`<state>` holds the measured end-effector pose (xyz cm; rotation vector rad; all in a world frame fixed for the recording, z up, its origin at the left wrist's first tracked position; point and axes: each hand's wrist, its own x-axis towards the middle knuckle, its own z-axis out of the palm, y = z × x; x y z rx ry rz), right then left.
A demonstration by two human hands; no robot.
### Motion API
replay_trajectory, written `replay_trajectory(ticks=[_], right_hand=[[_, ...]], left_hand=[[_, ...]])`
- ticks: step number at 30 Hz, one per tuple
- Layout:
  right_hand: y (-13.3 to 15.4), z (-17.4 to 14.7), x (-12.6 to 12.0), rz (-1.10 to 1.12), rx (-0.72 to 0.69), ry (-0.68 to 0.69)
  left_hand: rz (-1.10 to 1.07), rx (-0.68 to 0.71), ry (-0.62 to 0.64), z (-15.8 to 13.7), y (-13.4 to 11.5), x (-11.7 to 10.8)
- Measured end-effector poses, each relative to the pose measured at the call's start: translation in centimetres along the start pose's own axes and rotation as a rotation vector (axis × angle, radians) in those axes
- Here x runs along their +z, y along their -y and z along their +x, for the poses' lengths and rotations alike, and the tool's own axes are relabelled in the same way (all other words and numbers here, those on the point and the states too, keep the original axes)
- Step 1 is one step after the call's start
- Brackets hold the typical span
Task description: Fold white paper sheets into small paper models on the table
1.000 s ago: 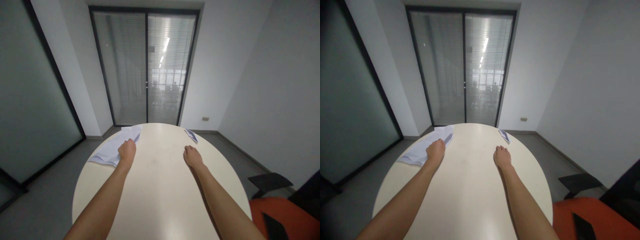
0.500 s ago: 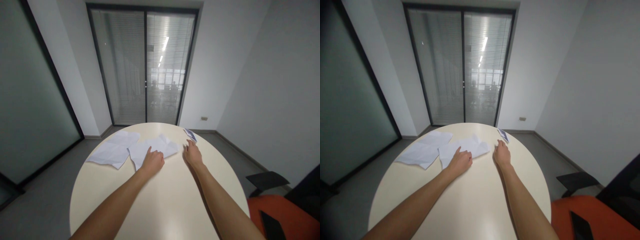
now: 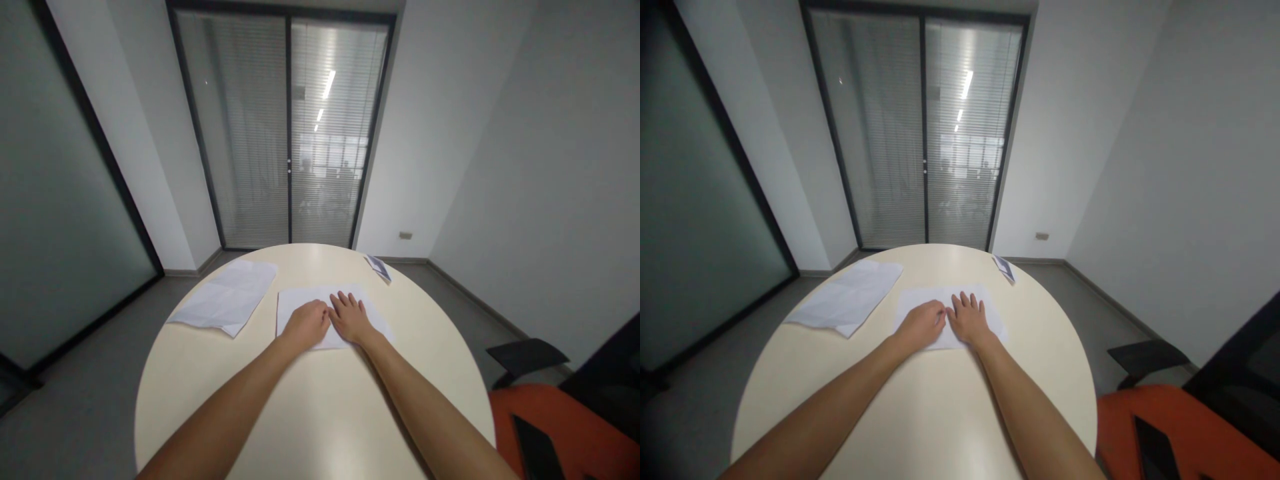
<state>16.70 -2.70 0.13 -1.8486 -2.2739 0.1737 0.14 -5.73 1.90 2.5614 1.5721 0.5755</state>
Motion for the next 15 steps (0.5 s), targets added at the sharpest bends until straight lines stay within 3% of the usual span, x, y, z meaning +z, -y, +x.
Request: replay_trajectory(ticks=[5, 11, 15], right_hand=[[0.3, -0.3, -0.4, -0.001, 0.023, 0.001], [1.1, -0.3, -0.1, 0.112, -0.218, 0.059], [0.0, 0.3, 0.2, 0.071, -0.184, 0.089]], left_hand=[[0.106, -0.161, 0.044, -0.2, 2.0, 1.8], [0.090, -0.095, 0.063, -0.2, 1.5, 2.7], [0.086, -0.110, 0.076, -0.1, 1.6, 2.7]])
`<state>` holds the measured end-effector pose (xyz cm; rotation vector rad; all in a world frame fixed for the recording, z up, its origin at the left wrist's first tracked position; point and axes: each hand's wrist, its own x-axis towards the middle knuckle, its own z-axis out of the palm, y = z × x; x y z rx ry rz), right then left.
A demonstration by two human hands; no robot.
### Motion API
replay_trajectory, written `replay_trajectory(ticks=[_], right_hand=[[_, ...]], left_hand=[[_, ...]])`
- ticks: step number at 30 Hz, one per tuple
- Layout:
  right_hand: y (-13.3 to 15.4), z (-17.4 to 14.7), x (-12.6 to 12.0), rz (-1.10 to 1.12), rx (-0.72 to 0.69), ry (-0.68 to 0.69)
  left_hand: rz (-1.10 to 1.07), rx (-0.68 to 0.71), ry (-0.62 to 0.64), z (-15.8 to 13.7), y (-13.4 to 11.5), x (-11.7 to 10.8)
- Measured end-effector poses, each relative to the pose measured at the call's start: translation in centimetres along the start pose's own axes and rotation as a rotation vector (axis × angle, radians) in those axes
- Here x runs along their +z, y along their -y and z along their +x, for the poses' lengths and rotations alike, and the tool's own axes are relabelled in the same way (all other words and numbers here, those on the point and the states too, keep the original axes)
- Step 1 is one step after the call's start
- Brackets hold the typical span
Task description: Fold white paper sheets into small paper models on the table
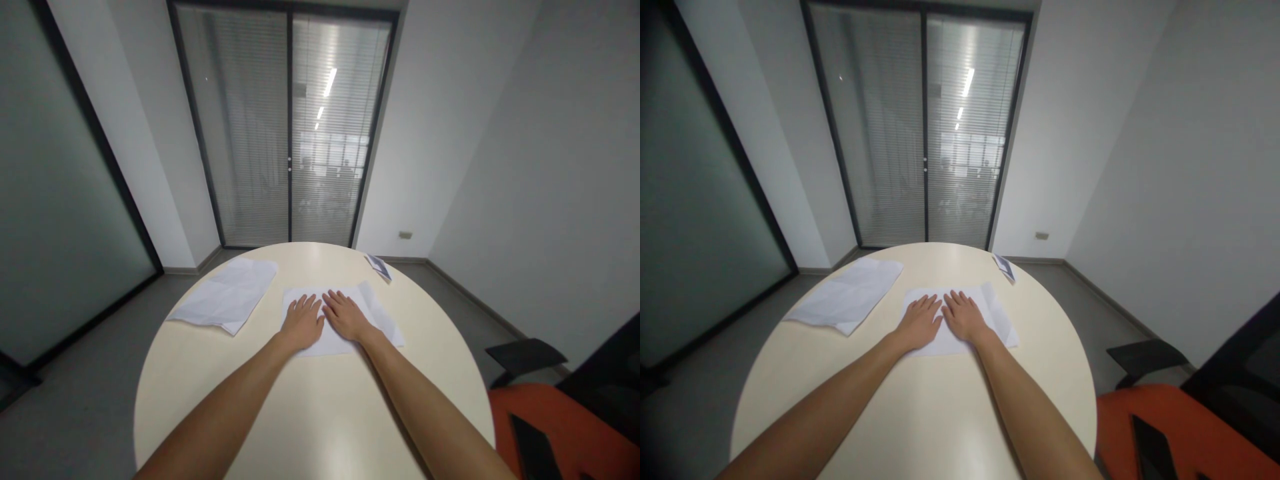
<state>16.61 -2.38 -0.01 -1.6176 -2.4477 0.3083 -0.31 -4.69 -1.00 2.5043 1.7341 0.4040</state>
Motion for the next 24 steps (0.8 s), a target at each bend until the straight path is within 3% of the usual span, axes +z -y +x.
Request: replay_trajectory(ticks=[7, 11, 14, 20, 24], right_hand=[[-3.7, 0.3, -0.6, -0.108, 0.300, -0.037], [-4.4, 0.3, -1.0, -0.125, 0.393, -0.044], [-4.4, 0.3, -1.1, -0.133, 0.406, -0.051], [-4.6, 0.5, -1.0, -0.125, 0.331, -0.073], [-4.6, 0.4, -1.4, -0.134, 0.297, -0.141]], left_hand=[[0.023, -0.088, 0.037, -0.2, -0.2, 0.0], [0.032, -0.098, 0.080, -0.1, -0.1, 0.0], [0.037, -0.102, 0.058, 0.0, 0.0, -0.2], [0.040, -0.023, -0.103, 0.2, 1.0, -1.5], [0.023, -0.036, -0.022, 0.6, 1.8, -1.1]])
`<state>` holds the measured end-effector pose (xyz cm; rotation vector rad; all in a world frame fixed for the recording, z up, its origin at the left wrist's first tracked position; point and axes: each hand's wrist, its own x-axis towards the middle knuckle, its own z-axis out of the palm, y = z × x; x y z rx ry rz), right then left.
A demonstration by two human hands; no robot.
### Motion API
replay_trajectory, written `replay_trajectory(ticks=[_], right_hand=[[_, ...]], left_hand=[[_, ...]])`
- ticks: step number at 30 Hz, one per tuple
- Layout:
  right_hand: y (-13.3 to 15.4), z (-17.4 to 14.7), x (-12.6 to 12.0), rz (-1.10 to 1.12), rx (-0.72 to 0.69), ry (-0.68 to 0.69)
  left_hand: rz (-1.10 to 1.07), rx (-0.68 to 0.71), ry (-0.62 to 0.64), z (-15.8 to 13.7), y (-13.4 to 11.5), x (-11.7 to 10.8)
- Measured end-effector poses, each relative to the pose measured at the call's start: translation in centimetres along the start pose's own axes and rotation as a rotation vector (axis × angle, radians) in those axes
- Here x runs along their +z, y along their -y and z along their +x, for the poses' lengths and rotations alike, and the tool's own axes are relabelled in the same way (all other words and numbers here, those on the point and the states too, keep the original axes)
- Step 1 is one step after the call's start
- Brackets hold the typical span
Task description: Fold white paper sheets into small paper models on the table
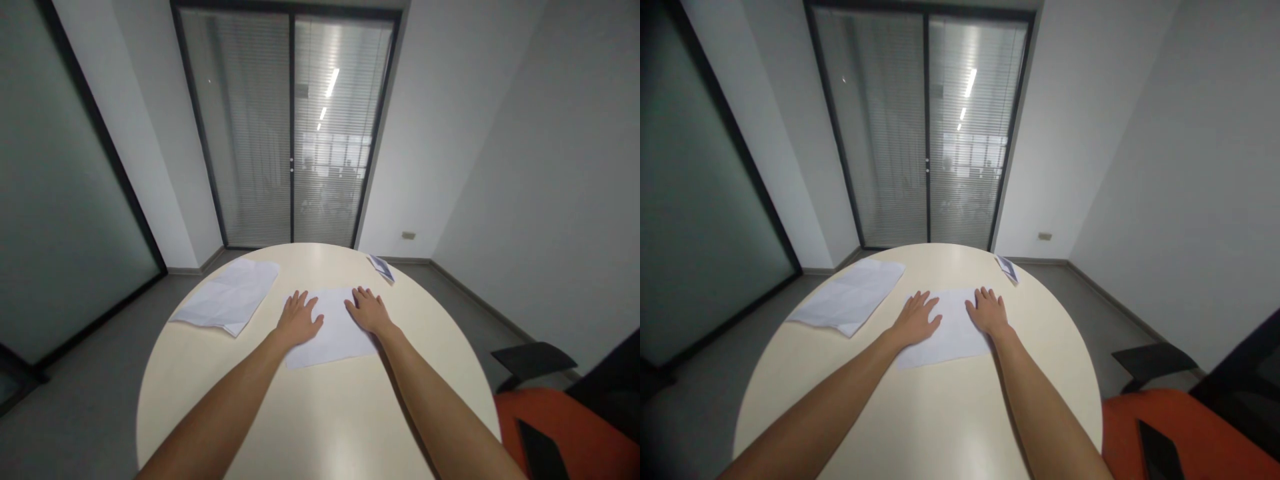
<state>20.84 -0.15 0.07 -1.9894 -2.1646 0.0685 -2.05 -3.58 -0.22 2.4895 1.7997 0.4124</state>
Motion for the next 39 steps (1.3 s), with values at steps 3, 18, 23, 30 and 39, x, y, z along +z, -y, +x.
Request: replay_trajectory(ticks=[3, 18, 23, 30, 39], right_hand=[[1.0, -0.4, -0.3, 0.020, -0.082, -0.052], [-0.4, 0.7, 0.9, 0.010, 0.024, 0.102], [-0.5, 0.3, 0.6, -0.037, 0.088, -0.036], [4.9, -2.4, -0.1, 0.161, -0.268, 0.059], [2.5, -1.5, 0.4, 0.054, -0.115, 0.166]], left_hand=[[0.011, -0.012, 0.060, 0.2, 0.1, 0.5], [-0.010, 0.037, 0.186, 0.2, -0.1, -0.2], [-0.003, 0.012, 0.168, 0.3, -0.2, 0.1], [0.092, -0.218, 0.040, 0.7, -0.1, 0.9], [0.080, -0.281, 0.051, 1.0, 0.4, 1.1]])
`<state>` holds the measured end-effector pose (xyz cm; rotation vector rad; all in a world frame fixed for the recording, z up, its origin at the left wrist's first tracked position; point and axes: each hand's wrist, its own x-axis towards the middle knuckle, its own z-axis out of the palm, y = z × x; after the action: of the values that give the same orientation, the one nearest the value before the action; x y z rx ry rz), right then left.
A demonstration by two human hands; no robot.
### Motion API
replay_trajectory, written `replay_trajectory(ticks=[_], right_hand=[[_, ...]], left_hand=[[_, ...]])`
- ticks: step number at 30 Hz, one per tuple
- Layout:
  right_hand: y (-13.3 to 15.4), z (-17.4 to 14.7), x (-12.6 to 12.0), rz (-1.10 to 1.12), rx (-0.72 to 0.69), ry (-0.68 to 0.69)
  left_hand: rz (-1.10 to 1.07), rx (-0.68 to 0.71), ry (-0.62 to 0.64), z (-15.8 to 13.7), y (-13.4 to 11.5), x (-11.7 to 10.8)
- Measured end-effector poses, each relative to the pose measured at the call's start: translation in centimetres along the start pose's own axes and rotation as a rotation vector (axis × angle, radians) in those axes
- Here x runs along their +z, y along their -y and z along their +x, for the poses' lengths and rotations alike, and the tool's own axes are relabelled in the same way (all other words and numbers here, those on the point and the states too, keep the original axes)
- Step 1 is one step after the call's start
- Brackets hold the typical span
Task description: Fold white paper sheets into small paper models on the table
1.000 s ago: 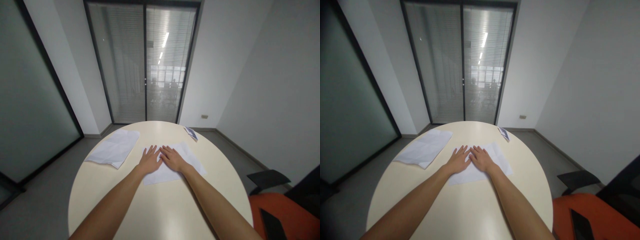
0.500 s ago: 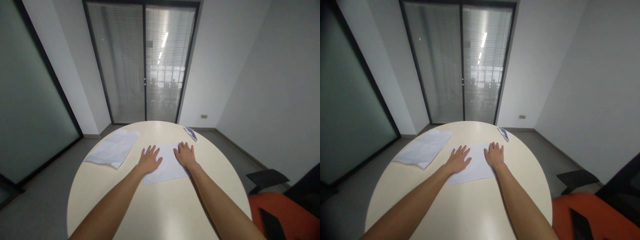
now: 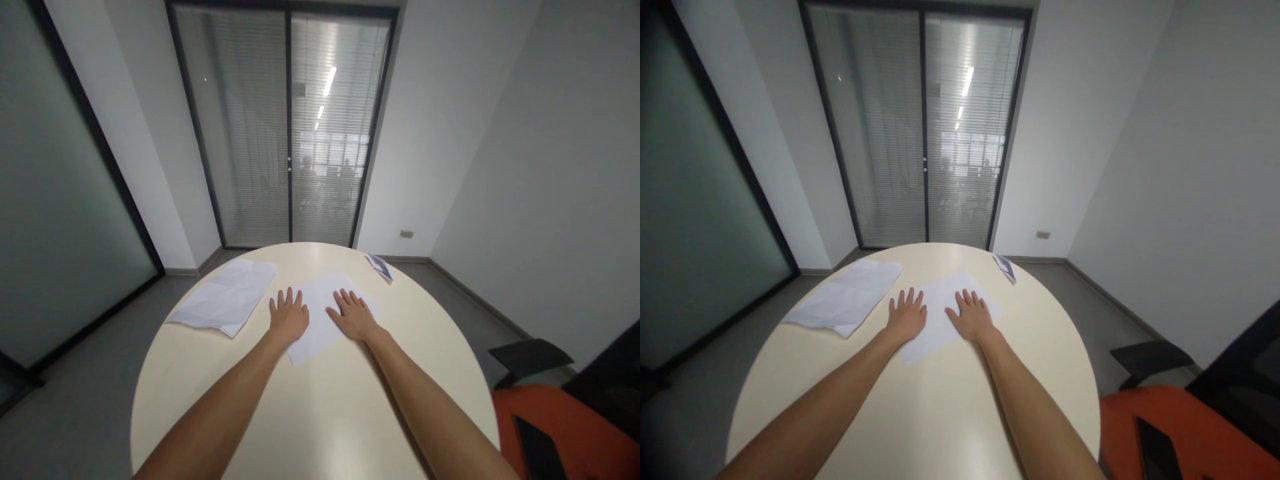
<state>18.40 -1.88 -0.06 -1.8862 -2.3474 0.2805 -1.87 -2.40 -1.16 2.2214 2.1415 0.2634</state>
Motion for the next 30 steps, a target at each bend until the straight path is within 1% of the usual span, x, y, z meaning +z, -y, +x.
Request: replay_trajectory(ticks=[3, 6, 9, 12, 17, 20, 22, 24, 28, 30], right_hand=[[-2.0, 0.7, 0.2, -0.029, 0.142, -0.038], [-2.7, 0.9, 0.2, -0.045, 0.186, -0.087], [-2.0, 0.6, -0.2, -0.088, 0.157, -0.178], [-0.4, 0.1, -0.8, -0.091, 0.057, -0.253], [2.7, -0.9, -0.7, 0.019, -0.117, -0.187], [3.3, -1.2, -0.1, 0.039, -0.153, -0.097], [2.9, -1.0, 0.1, 0.045, -0.120, -0.056], [2.1, -0.5, 0.1, 0.040, -0.064, -0.044], [0.6, 0.1, -0.1, 0.012, 0.064, -0.069], [0.4, 0.0, -0.3, 0.007, 0.089, -0.099]], left_hand=[[-0.018, -0.005, 0.018, -0.1, 0.2, -0.1], [-0.011, -0.013, 0.012, -0.5, 0.1, -0.2], [0.019, -0.050, -0.015, -0.9, -0.3, -0.3], [0.031, -0.073, -0.030, -1.1, -0.6, -0.2], [-0.004, -0.009, -0.032, -0.9, -0.9, 0.2], [-0.015, 0.001, -0.025, -0.9, -1.0, 0.2], [-0.018, 0.001, -0.017, -0.9, -1.0, 0.1], [-0.019, 0.003, -0.014, -1.0, -1.0, 0.0], [-0.019, 0.002, -0.012, -0.9, -0.9, -0.1], [-0.019, -0.004, -0.011, -0.9, -0.9, -0.1]])
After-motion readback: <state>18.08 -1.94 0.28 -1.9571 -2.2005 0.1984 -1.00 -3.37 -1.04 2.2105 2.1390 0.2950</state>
